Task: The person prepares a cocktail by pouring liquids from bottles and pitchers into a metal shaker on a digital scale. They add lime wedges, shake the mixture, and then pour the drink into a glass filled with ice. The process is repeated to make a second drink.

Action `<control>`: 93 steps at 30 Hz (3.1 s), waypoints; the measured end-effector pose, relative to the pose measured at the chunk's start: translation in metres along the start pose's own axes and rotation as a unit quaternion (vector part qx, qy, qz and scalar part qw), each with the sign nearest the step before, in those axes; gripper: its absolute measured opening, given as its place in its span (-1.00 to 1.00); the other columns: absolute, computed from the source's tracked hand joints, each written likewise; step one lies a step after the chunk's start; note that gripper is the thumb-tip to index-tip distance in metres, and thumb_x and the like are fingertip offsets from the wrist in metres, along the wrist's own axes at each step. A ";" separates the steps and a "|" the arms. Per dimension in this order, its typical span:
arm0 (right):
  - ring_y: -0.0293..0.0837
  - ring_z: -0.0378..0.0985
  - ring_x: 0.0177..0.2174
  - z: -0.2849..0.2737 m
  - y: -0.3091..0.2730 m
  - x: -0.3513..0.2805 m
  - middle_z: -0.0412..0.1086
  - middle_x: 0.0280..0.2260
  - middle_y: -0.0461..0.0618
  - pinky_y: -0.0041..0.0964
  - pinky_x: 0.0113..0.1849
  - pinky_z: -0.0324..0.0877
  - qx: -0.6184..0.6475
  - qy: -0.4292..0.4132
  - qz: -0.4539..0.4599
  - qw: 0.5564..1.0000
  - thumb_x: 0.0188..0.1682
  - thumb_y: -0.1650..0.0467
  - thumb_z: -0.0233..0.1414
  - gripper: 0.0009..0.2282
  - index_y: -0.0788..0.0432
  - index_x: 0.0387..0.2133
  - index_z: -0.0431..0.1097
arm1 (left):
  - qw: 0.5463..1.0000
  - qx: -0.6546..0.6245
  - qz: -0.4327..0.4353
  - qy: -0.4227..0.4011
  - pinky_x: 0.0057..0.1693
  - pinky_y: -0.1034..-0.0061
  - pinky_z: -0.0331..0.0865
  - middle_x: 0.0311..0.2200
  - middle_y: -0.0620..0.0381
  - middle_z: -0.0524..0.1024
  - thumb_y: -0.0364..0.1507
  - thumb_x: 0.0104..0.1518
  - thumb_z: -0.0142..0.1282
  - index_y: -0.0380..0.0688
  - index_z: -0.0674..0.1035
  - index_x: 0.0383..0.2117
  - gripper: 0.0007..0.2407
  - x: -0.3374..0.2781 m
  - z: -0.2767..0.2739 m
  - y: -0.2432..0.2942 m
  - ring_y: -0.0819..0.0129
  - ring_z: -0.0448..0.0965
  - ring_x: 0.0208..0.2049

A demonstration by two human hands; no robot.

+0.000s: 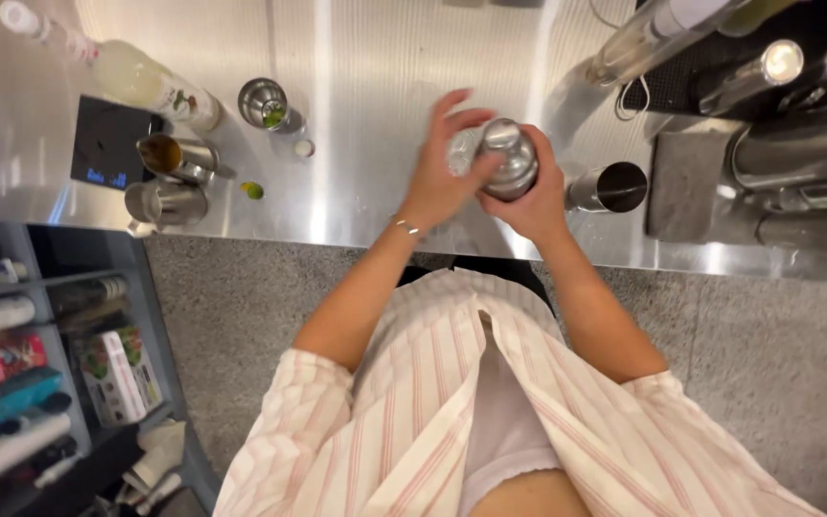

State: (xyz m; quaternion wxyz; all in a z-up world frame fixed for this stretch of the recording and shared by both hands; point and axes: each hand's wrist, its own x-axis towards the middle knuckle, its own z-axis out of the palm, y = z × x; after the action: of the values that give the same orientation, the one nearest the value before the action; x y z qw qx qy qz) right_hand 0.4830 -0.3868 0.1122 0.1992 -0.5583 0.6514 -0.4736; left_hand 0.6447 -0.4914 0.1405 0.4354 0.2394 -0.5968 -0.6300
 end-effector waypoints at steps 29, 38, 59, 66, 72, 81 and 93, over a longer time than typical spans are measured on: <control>0.15 0.54 -0.11 -0.022 -0.026 0.022 0.47 -0.12 0.10 -0.01 -0.14 0.45 -0.214 -0.125 0.105 0.963 -0.37 0.27 0.43 -0.31 0.14 0.04 0.24 | 0.892 -0.399 -0.179 0.112 0.49 0.19 -0.16 0.33 0.04 0.36 0.01 0.36 -0.42 -0.18 0.46 0.18 -0.43 0.016 -0.059 -0.076 0.24 0.15 0.45; 0.17 0.49 -0.14 -0.019 -0.028 0.022 0.46 -0.07 0.03 0.03 -0.13 0.41 -0.330 -0.145 0.050 0.932 -0.42 0.32 0.39 -0.34 0.05 0.05 0.36 | 0.887 -0.406 -0.182 0.124 0.52 0.31 -0.31 0.36 0.07 0.30 0.01 0.35 -0.46 -0.23 0.42 0.25 -0.39 0.004 -0.057 -0.086 0.33 0.00 0.50; 0.14 0.49 -0.10 -0.034 -0.042 0.027 0.45 -0.03 0.00 0.01 -0.06 0.37 -0.400 -0.144 -0.010 0.905 -0.48 0.33 0.43 -0.31 0.00 0.06 0.42 | 0.901 -0.382 -0.146 0.146 0.53 0.27 -0.18 0.29 -0.07 0.38 -0.05 0.39 -0.46 -0.37 0.48 0.16 -0.40 0.005 -0.045 -0.095 0.15 0.08 0.48; 0.14 0.50 -0.13 -0.038 -0.053 0.033 0.45 -0.04 -0.01 -0.01 -0.07 0.36 -0.403 -0.144 -0.009 0.904 -0.51 0.33 0.42 -0.29 0.01 0.07 0.43 | 0.910 -0.363 -0.145 0.139 0.52 0.27 -0.19 0.29 -0.03 0.38 -0.04 0.39 -0.48 -0.32 0.50 0.16 -0.40 0.005 -0.052 -0.091 0.17 0.08 0.47; 0.13 0.49 -0.14 -0.043 -0.054 0.034 0.45 -0.03 -0.02 -0.02 -0.07 0.36 -0.416 -0.145 -0.016 0.898 -0.49 0.34 0.41 -0.29 0.00 0.09 0.44 | 0.909 -0.356 -0.161 0.143 0.51 0.29 -0.20 0.29 0.01 0.38 -0.04 0.39 -0.49 -0.29 0.50 0.16 -0.40 0.007 -0.054 -0.087 0.20 0.07 0.48; 0.10 0.49 -0.12 -0.044 -0.056 0.034 0.45 -0.03 -0.03 -0.03 -0.06 0.35 -0.418 -0.149 -0.018 0.896 -0.49 0.35 0.40 -0.29 -0.02 0.10 0.43 | 0.918 -0.339 -0.143 0.146 0.53 0.29 -0.18 0.27 -0.04 0.41 -0.04 0.41 -0.49 -0.34 0.50 0.14 -0.39 0.009 -0.057 -0.093 0.16 0.12 0.46; 0.09 0.50 -0.11 -0.046 -0.060 0.035 0.45 -0.02 -0.03 -0.02 -0.05 0.34 -0.427 -0.146 -0.031 0.892 -0.49 0.34 0.40 -0.30 -0.04 0.09 0.43 | 0.925 -0.307 -0.142 0.172 0.52 0.27 -0.15 0.23 -0.10 0.44 -0.01 0.40 -0.45 -0.36 0.53 0.11 -0.38 0.009 -0.059 -0.102 0.14 0.18 0.43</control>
State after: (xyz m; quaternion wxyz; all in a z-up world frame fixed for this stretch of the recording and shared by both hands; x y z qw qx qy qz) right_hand 0.4689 -0.3962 0.1937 0.0196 -0.6720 0.7371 -0.0692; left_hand 0.6616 -0.5402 0.0347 0.4898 0.2807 -0.2501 -0.7866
